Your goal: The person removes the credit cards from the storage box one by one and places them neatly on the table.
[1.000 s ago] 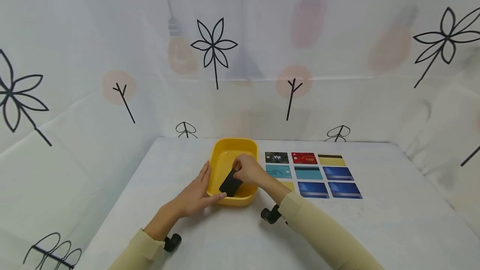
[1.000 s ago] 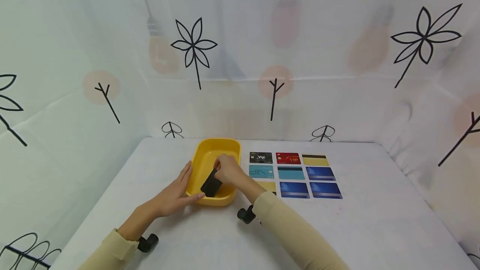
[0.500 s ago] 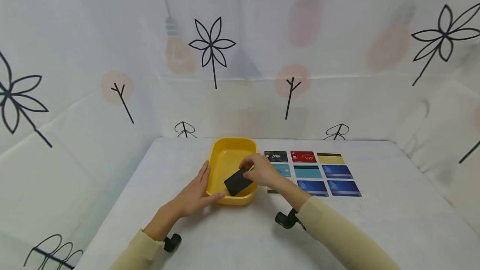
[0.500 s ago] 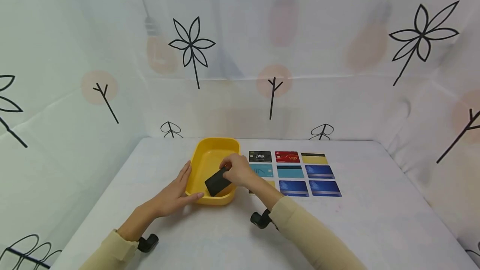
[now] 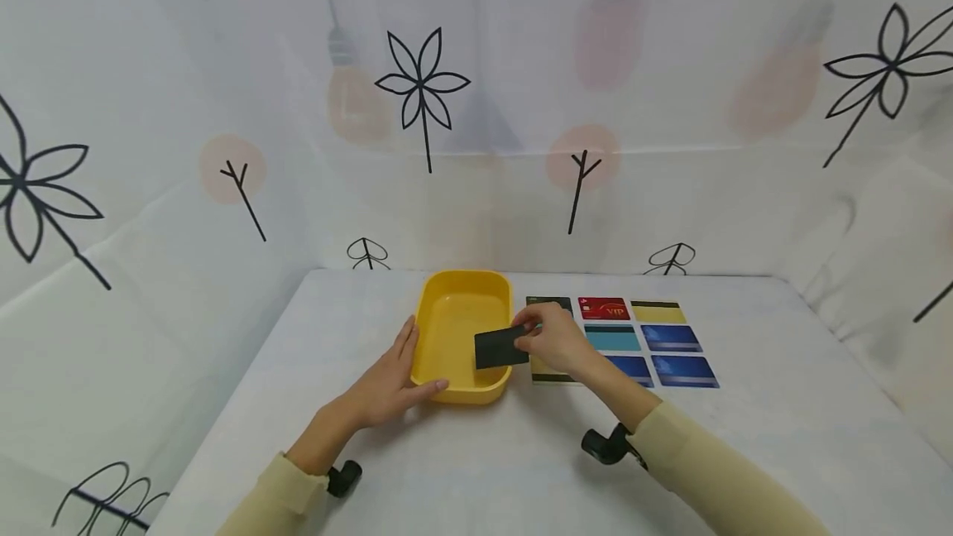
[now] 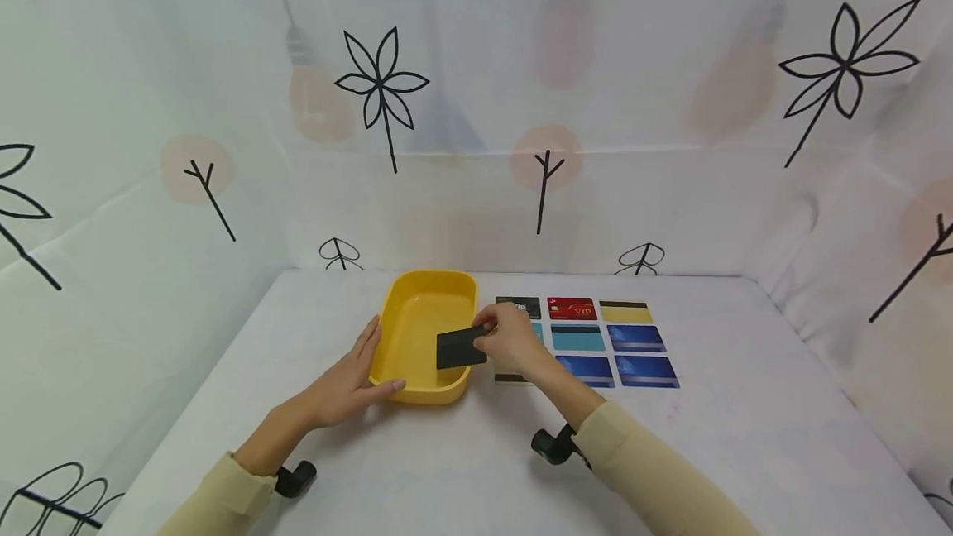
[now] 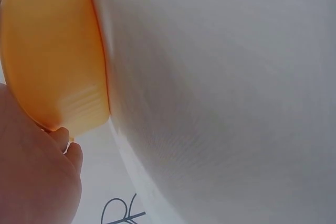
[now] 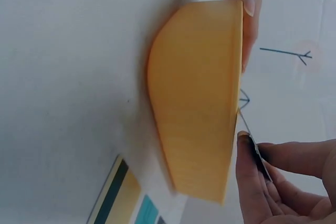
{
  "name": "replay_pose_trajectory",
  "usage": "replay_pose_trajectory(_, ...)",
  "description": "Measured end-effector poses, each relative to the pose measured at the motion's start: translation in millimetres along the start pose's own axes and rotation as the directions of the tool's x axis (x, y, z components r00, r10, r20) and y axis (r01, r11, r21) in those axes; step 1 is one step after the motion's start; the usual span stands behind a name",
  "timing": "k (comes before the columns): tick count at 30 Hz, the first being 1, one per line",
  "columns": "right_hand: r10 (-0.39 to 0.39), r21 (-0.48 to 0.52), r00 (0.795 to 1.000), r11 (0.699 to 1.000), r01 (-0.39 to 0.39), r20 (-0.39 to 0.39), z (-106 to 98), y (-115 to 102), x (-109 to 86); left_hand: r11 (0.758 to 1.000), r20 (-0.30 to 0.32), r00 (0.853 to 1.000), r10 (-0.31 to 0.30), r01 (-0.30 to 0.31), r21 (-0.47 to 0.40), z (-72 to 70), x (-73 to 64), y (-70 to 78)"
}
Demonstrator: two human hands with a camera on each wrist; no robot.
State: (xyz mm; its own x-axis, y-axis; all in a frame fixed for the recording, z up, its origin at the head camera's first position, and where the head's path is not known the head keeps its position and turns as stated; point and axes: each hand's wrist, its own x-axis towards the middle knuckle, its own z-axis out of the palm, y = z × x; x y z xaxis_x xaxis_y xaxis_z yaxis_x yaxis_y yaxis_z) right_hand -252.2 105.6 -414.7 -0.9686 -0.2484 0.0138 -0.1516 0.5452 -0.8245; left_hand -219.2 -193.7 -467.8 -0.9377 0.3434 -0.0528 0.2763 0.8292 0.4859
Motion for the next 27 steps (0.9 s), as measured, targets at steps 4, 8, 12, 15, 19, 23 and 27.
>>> replay_pose_trajectory(4, 0.038, 0.004, 0.999, 0.999, -0.038, 0.008, -13, 8, -3.8, 1.0, -0.003, 1.0, 0.007, -0.007, -0.01, -1.5, 0.0, 1.8)
replay_pose_trajectory(8, 0.071, 0.013, 0.997, 0.997, -0.071, 0.031, -26, 17, -10.1, 1.0, -0.002, 1.0, 0.007, -0.007, -0.002, -0.9, -0.5, 0.8)
replay_pose_trajectory(12, 0.078, 0.014, 0.996, 0.997, -0.078, 0.039, -38, 26, -17.1, 1.0, -0.005, 1.0, 0.015, -0.015, 0.0, -0.5, 0.5, 0.8)
replay_pose_trajectory(15, 0.075, 0.015, 0.996, 0.997, -0.076, 0.039, -44, 32, -21.4, 1.0, -0.007, 1.0, 0.016, -0.016, -0.007, -0.9, 0.3, 0.6)
replay_pose_trajectory(19, 0.082, 0.041, 0.995, 0.996, -0.084, 0.059, -52, 41, -28.8, 1.0, -0.004, 1.0, 0.009, -0.01, -0.01, -1.0, -0.6, 0.6)
replay_pose_trajectory(23, 0.091, 0.083, 0.99, 0.991, -0.1, 0.111, -60, 54, -38.6, 1.0, -0.006, 1.0, 0.01, -0.01, -0.004, 0.2, -0.9, 0.9)
replay_pose_trajectory(27, 0.109, 0.123, 0.979, 0.984, -0.131, 0.172, -62, 67, -50.8, 1.0, -0.009, 1.0, 0.015, -0.015, 0.002, 1.2, -1.3, 1.0)
